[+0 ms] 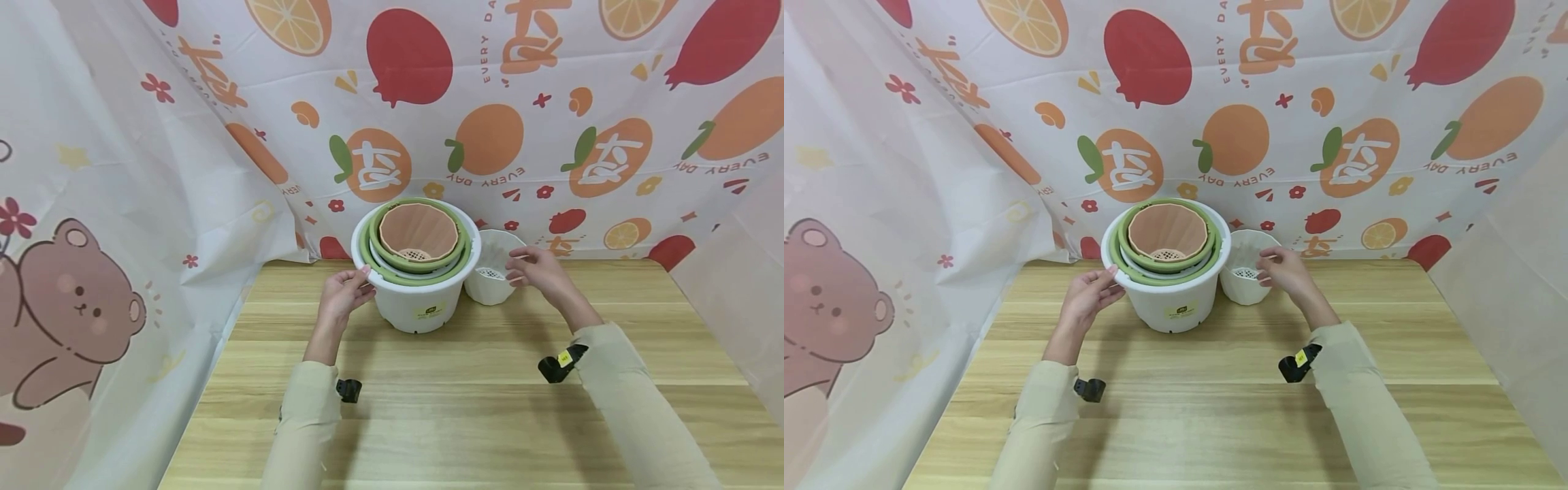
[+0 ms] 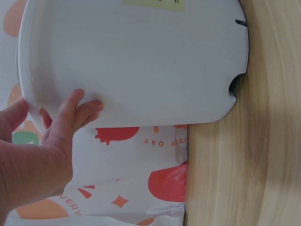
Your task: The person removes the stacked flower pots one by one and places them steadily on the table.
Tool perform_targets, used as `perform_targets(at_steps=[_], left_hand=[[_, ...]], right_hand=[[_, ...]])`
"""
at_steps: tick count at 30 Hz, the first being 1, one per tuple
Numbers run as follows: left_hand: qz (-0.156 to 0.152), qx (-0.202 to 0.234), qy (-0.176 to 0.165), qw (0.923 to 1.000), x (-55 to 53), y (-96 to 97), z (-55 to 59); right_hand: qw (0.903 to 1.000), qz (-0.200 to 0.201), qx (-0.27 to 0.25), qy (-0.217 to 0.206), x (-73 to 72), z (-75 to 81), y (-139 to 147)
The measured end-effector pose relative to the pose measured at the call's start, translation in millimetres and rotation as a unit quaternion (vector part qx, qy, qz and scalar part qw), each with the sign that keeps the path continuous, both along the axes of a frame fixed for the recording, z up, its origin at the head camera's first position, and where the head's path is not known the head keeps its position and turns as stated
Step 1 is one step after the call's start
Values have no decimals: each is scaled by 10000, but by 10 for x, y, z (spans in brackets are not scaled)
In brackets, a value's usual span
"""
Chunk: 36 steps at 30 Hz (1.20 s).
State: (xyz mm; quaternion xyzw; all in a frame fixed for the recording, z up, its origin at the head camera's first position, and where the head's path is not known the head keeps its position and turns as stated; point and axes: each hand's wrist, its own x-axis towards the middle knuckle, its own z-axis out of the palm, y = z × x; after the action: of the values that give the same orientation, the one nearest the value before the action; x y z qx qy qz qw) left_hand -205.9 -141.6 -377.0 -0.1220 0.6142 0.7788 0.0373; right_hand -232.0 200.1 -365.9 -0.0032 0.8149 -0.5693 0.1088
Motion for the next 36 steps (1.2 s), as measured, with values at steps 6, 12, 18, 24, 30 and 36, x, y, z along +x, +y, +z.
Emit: perform_targets(at_steps=[6, 12, 18, 24, 30, 36], left_hand=[[-19, -14, 15, 10000, 2, 0, -2], [-19, -22, 28, 10000, -1, 0, -1], [-28, -34, 11, 10000, -1, 3, -3], [-21, -89, -44, 9999, 6, 0, -3], [-57, -107, -22, 9999, 4, -12, -9], [-37, -104, 12, 9999, 3, -6, -14]], right_hand=[[9998, 111, -126, 99, -16, 61, -68], [9997, 165, -82, 166, -32, 149, -132], [9996, 166, 14, 236, -40, 225, -206], [9996, 225, -57, 171, -62, 271, -279], [9994, 238, -21, 242, -74, 315, -321], [9992, 281, 22, 286, -73, 353, -347]])
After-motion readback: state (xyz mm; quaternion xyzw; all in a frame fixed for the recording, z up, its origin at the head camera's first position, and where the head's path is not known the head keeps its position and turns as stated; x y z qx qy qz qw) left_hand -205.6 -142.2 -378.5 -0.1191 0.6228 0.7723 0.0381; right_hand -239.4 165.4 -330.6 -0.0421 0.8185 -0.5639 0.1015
